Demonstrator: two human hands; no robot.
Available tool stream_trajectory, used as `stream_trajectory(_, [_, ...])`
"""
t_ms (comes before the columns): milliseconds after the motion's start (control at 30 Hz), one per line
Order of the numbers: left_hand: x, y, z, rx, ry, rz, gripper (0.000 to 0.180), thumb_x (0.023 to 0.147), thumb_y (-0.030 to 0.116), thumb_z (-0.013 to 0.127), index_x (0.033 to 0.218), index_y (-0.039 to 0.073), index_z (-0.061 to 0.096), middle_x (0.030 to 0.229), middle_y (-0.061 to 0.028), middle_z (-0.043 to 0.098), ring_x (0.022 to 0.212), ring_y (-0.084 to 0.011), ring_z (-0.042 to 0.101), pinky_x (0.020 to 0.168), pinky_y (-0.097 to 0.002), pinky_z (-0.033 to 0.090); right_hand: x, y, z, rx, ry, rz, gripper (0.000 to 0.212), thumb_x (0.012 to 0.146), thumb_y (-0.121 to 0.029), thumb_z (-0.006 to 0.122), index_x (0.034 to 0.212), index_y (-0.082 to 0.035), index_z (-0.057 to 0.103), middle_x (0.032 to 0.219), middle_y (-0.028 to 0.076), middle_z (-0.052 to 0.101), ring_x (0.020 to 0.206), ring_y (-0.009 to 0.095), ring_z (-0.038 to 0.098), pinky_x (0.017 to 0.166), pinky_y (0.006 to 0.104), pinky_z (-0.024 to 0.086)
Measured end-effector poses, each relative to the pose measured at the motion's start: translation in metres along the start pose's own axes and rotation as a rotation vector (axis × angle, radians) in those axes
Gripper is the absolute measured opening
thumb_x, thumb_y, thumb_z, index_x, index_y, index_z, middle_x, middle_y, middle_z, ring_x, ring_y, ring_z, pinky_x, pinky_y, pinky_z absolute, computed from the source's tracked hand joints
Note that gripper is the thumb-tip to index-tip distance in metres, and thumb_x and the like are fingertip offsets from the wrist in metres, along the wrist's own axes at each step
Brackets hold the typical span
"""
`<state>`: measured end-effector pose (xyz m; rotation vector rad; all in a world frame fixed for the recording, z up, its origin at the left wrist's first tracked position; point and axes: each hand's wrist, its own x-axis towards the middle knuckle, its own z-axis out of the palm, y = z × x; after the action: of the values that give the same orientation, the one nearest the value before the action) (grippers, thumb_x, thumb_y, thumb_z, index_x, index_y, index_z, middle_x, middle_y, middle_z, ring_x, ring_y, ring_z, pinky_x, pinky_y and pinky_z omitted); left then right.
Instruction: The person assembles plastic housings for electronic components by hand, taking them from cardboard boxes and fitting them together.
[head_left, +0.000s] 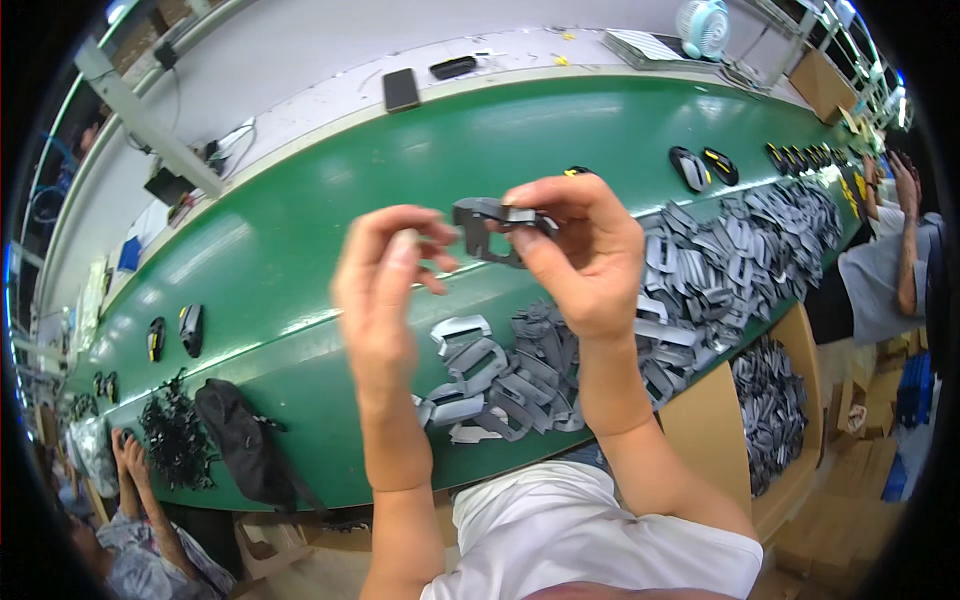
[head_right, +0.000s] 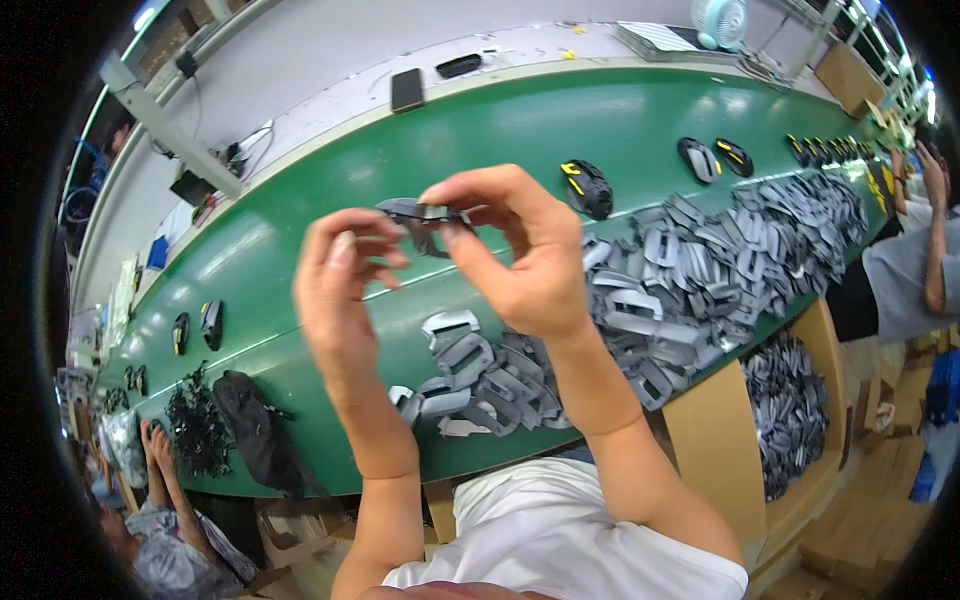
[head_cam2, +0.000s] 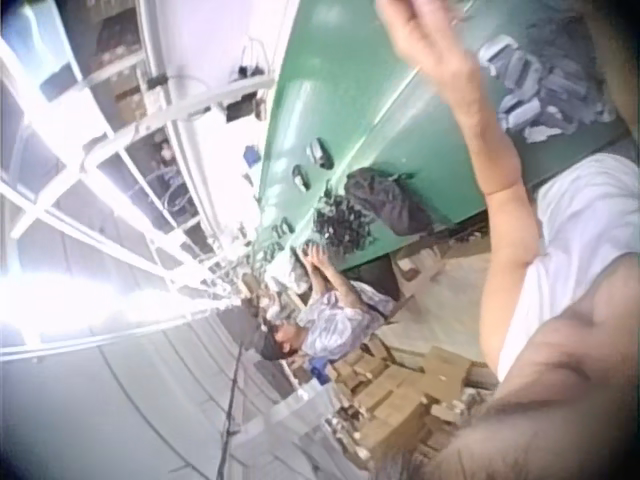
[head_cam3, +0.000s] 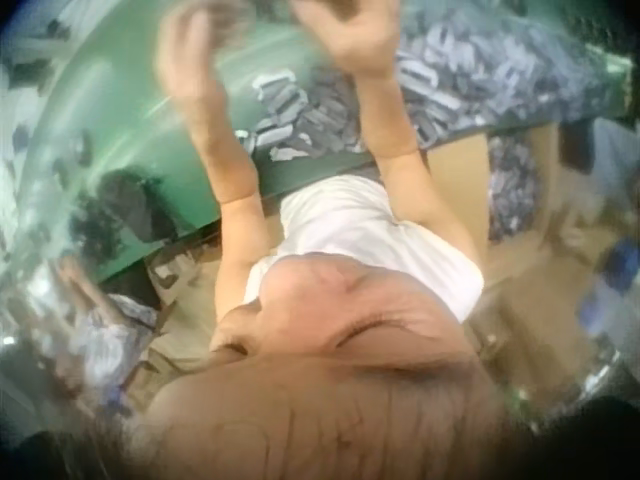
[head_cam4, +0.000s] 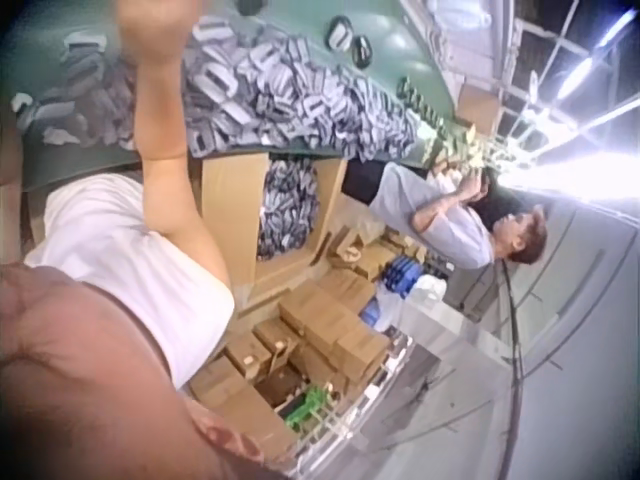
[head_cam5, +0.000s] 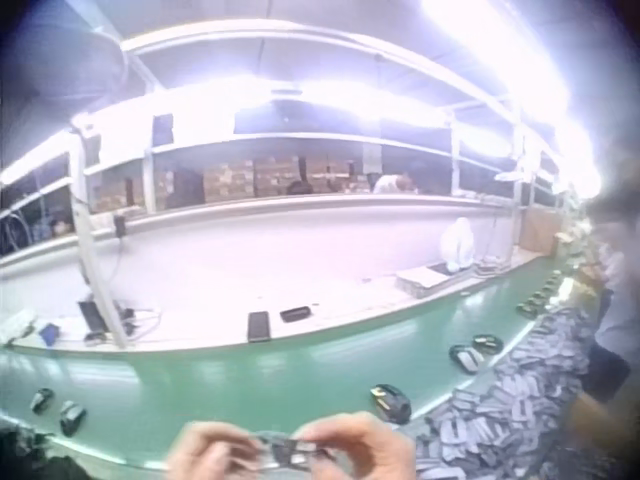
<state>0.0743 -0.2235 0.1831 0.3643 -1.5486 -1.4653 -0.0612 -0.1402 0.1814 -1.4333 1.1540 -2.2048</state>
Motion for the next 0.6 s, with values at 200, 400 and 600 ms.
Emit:
stream_trajectory(200, [0.008,-0.009,0.002,-0.125,0.047,-0.202,0.053,0.095,0.042,0.033,0.109,-0.005,0.051,0.089,-0.0132,0.059,0.073,-0.0159,0.058,0.054,-0.0249,0.045,0.009,-0.001,0.001,-0.209,-0.144,-0.211,0.028,0.067,0.016,0.057,0.089,0.0,0.061,0.093,0.014,0.06,0.082,0.018,0.06,0.071,0.026,0.048])
stream_trajectory(400, [0.016,-0.025,0.005,-0.459,-0.077,-0.351,0.047,0.096,0.037,0.036,0.11,-0.005,0.05,0.085,-0.0094,0.06,0.075,-0.0129,0.058,0.064,-0.0253,0.047,0.018,0.007,0.001,-0.397,-0.369,-0.377,0.026,0.052,0.013,0.053,0.063,-0.009,0.063,0.1,0.01,0.058,0.092,0.028,0.06,0.086,0.0401,0.043])
stream_trajectory(600, [0.007,-0.021,0.0,-0.38,-0.059,-0.275,0.027,0.091,0.013,0.051,0.113,-0.001,0.053,0.081,-0.0027,0.058,0.067,-0.0058,0.051,0.057,-0.0178,0.04,0.016,0.009,0.001,-0.345,-0.501,-0.273,0.043,0.051,0.012,0.041,0.088,-0.005,0.055,0.119,0.016,0.048,0.122,0.035,0.039,0.099,0.0438,0.033])
